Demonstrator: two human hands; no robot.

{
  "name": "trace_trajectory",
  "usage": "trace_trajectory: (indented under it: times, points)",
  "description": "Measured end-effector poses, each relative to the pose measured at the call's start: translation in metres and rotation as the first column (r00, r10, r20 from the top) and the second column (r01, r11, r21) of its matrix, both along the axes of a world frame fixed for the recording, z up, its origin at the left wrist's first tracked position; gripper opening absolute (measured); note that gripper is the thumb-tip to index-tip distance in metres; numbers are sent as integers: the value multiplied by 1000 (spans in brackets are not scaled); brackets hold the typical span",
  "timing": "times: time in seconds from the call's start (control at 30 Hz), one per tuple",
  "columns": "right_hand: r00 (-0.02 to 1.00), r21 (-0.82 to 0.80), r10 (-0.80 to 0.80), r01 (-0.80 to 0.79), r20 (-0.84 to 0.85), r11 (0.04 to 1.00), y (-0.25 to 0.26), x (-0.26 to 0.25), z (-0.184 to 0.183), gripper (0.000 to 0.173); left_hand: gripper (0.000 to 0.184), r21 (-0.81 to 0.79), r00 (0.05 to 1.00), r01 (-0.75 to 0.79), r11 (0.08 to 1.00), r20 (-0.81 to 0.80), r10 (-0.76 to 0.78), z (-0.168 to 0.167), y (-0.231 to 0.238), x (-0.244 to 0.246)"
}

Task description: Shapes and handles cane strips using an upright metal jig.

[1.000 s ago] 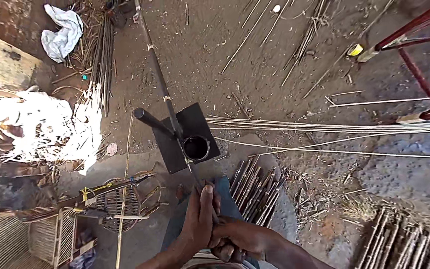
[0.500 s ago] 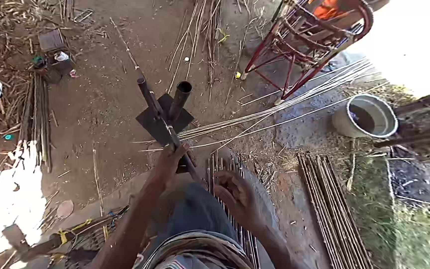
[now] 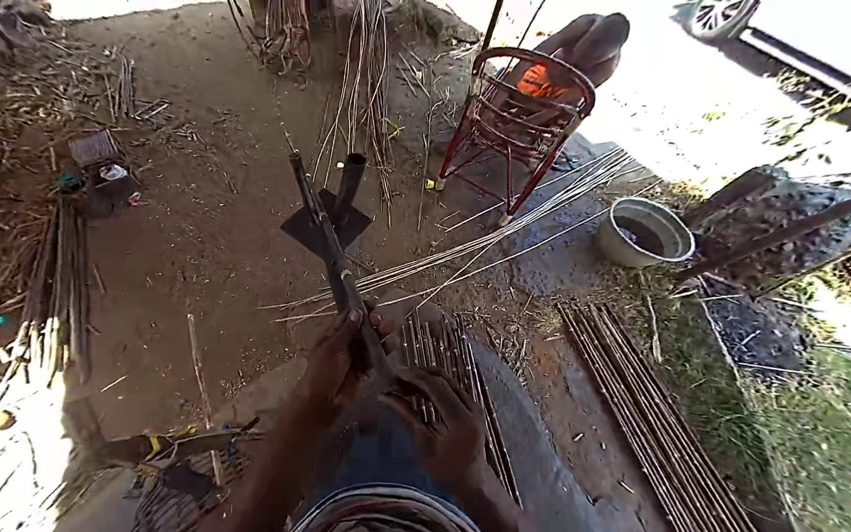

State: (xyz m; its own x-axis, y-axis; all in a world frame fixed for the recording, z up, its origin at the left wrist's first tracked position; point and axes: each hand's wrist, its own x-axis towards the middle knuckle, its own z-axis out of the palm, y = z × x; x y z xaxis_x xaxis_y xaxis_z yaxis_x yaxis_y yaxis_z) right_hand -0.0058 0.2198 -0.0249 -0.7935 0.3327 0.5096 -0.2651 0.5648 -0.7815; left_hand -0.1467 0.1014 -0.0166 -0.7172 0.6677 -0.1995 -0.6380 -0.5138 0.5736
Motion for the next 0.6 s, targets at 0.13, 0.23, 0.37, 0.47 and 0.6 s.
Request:
trace_trajectory:
  times: [0.13, 0.23, 0.37, 0.47, 0.6]
  points:
    - [997, 36, 71, -71, 14, 997, 5, 19, 14, 40, 34, -67, 1000, -16, 998, 10, 17, 21, -1, 31]
    - [996, 94, 89, -88, -7, 992, 14, 41, 22, 29, 32, -158, 997, -70, 985, 10, 72, 29, 5, 58]
    - [989, 106, 144, -148, 39, 983, 21, 75, 30, 29, 26, -350, 985, -174, 920, -85, 153, 35, 14, 89]
    - [970, 125, 232, -240, 78, 963, 33, 95, 34, 21, 28, -413, 970, -237, 879, -148, 192, 35, 15, 109]
    - [923, 117, 371, -381, 103, 917, 47, 103, 45, 14, 34, -467, 957, -280, 839, -200, 208, 27, 11, 130]
